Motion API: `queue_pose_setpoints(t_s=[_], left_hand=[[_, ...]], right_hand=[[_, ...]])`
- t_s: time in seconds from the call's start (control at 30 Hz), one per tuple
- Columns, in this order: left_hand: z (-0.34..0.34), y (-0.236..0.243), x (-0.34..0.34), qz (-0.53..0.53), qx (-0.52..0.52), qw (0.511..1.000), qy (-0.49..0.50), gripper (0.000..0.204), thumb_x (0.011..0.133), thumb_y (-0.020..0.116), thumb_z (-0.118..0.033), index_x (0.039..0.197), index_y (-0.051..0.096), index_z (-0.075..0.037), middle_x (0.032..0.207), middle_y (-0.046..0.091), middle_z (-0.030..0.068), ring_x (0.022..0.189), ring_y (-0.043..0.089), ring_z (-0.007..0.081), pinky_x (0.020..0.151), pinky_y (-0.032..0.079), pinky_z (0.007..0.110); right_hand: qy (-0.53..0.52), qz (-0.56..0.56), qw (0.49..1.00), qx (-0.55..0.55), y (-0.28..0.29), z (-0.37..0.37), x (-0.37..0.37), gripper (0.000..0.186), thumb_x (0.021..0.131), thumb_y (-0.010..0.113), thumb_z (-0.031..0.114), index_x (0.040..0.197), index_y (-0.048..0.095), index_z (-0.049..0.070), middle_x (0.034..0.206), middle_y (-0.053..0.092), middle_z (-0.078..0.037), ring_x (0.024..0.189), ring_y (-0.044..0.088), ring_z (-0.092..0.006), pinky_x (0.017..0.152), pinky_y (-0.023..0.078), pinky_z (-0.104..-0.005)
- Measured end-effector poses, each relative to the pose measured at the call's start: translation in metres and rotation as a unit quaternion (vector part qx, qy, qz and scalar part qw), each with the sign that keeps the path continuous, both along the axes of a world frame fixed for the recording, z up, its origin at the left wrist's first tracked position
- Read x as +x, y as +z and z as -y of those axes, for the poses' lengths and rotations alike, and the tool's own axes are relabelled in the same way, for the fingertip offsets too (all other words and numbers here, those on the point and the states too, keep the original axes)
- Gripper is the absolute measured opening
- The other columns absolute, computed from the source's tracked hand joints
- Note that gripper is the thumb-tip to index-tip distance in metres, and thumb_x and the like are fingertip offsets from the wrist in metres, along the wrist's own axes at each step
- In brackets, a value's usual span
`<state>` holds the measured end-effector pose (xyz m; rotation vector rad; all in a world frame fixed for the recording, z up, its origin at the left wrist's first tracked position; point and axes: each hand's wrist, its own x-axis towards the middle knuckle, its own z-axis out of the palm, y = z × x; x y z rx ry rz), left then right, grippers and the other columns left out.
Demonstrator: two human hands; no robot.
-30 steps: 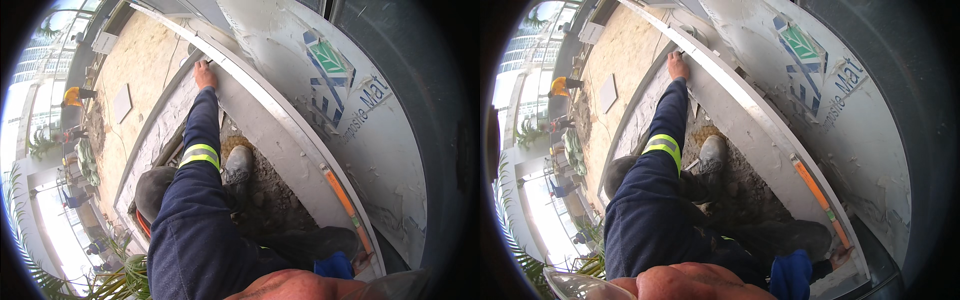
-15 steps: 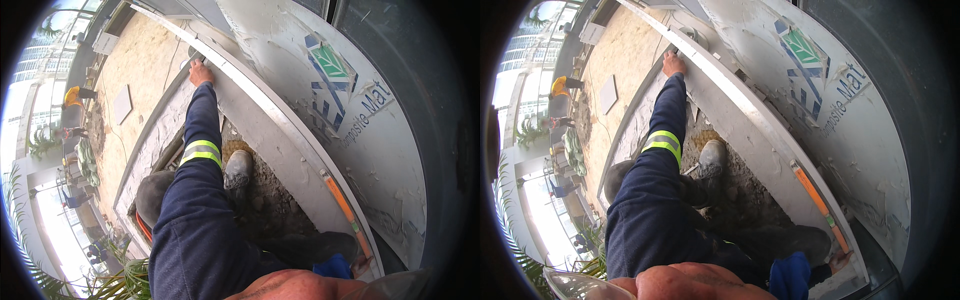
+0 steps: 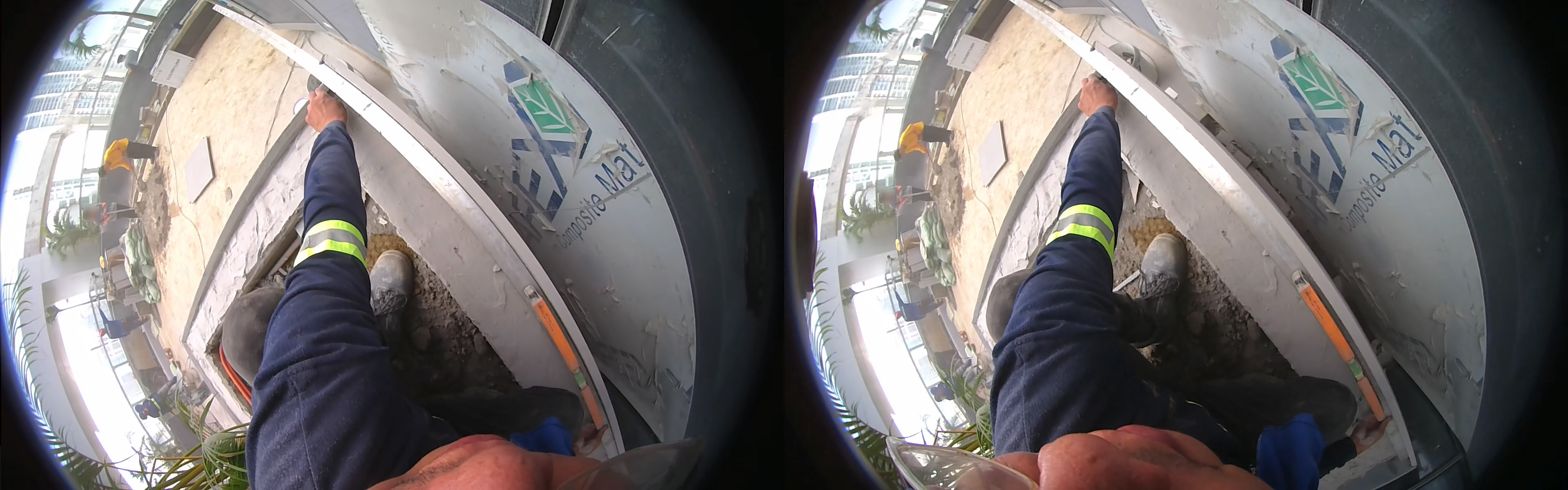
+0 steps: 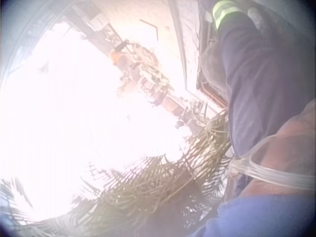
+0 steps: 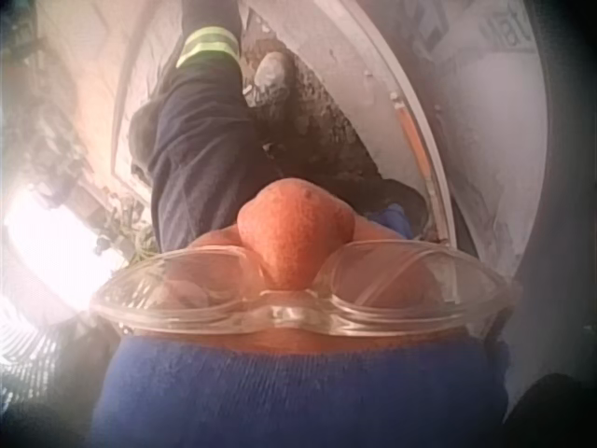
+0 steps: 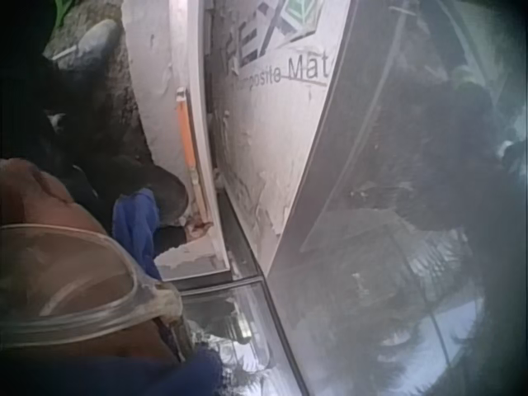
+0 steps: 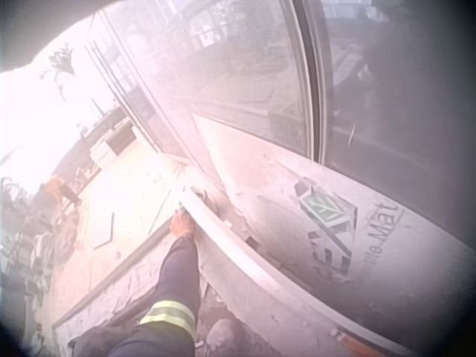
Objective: The person walks through a construction area and kneels to install a white trim piece along a curved wall. Using a spirit level and a pencil, the person checks alignment and marks the trim. The person then uses a chisel to adjust the trim edge for fit.
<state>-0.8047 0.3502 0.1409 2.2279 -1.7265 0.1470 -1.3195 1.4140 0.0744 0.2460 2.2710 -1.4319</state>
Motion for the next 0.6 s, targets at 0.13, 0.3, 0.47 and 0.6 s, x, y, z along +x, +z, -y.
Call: queue_pose_setpoints(t_s=[0.13, 0.3, 0.47, 0.6], left_hand=[[-0.001, -0.016, 0.009, -0.002, 0.031, 0.999, -0.02, 0.025, 0.093, 0.056, -0.012, 0.115, 0.068, -0.009, 0.122, 0.065, 0.0106, 0.111, 0.067, 0.0323, 0.09, 0.054, 0.046], [-0.016, 0.019, 0.071, 0.075, 0.08, 0.994, -0.001, 0.028, 0.095, 0.054, -0.014, 0.118, 0.065, -0.003, 0.128, 0.061, 0.0175, 0.113, 0.066, 0.0363, 0.093, 0.054, 0.046], [-0.024, 0.07, 0.046, -0.01, 0.084, 0.995, 0.058, 0.044, 0.088, 0.06, -0.022, 0.125, 0.058, 0.001, 0.131, 0.057, 0.0274, 0.115, 0.064, 0.0425, 0.099, 0.051, 0.049], [-0.032, 0.122, 0.044, 0.066, -0.039, 0.992, -0.096, 0.04, 0.093, 0.054, -0.036, 0.114, 0.069, -0.006, 0.115, 0.068, 0.0203, 0.107, 0.066, 0.0378, 0.092, 0.051, 0.049]], right_hand=[[-0.034, 0.162, 0.962, -0.215, 0.01, -0.02, -0.023, 0.056, 0.107, 0.05, 0.042, 0.132, 0.055, -0.008, 0.128, 0.062, -0.015, 0.109, 0.06, -0.0211, 0.1, 0.039, -0.0296], [-0.067, 0.107, 0.985, -0.115, 0.019, 0.057, 0.019, 0.053, 0.105, 0.055, 0.039, 0.131, 0.056, -0.007, 0.115, 0.064, -0.012, 0.1, 0.06, -0.017, 0.093, 0.041, -0.0295], [-0.19, 0.046, 0.955, -0.225, 0.036, 0.082, 0.045, 0.051, 0.106, 0.056, 0.036, 0.133, 0.054, -0.007, 0.118, 0.064, -0.015, 0.099, 0.061, -0.0203, 0.091, 0.043, -0.0312], [-0.184, 0.061, 0.945, -0.264, 0.047, 0.127, 0.042, 0.037, 0.099, 0.07, 0.035, 0.099, 0.06, 0.0, 0.088, 0.058, -0.007, 0.089, 0.054, -0.019, 0.089, 0.043, -0.0364]])
